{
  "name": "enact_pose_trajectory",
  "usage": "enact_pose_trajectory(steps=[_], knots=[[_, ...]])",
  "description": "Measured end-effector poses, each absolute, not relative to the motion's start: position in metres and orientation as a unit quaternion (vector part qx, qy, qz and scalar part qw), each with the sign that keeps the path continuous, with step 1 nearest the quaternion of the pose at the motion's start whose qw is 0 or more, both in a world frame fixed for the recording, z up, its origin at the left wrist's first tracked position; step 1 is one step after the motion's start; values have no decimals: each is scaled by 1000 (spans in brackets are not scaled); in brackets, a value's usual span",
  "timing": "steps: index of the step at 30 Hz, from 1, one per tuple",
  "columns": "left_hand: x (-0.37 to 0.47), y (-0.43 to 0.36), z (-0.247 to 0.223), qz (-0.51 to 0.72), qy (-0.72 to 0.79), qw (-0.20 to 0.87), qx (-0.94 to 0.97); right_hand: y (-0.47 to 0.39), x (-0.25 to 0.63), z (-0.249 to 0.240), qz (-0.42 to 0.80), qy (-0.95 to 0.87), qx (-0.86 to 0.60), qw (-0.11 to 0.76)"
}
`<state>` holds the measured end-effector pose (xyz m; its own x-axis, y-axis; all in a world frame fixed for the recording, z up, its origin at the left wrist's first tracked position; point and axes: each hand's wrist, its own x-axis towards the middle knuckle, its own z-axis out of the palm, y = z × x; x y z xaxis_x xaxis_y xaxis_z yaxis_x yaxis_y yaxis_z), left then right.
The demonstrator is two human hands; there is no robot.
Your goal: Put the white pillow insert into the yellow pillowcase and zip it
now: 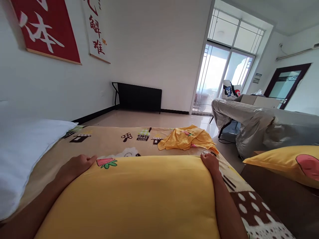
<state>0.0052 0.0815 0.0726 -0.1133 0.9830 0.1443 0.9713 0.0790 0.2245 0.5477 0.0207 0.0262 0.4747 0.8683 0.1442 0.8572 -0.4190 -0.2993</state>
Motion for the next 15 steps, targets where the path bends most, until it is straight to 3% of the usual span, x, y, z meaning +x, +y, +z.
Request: enact_pose_trajectory(steps=[10, 15], knots=[[-12, -10, 148, 216, 756, -78, 613, -48, 552, 87, -94, -441, -868, 208], [-19, -60, 174, 360, 700, 4, 617, -89, 530, 144, -173, -496, -840, 134]])
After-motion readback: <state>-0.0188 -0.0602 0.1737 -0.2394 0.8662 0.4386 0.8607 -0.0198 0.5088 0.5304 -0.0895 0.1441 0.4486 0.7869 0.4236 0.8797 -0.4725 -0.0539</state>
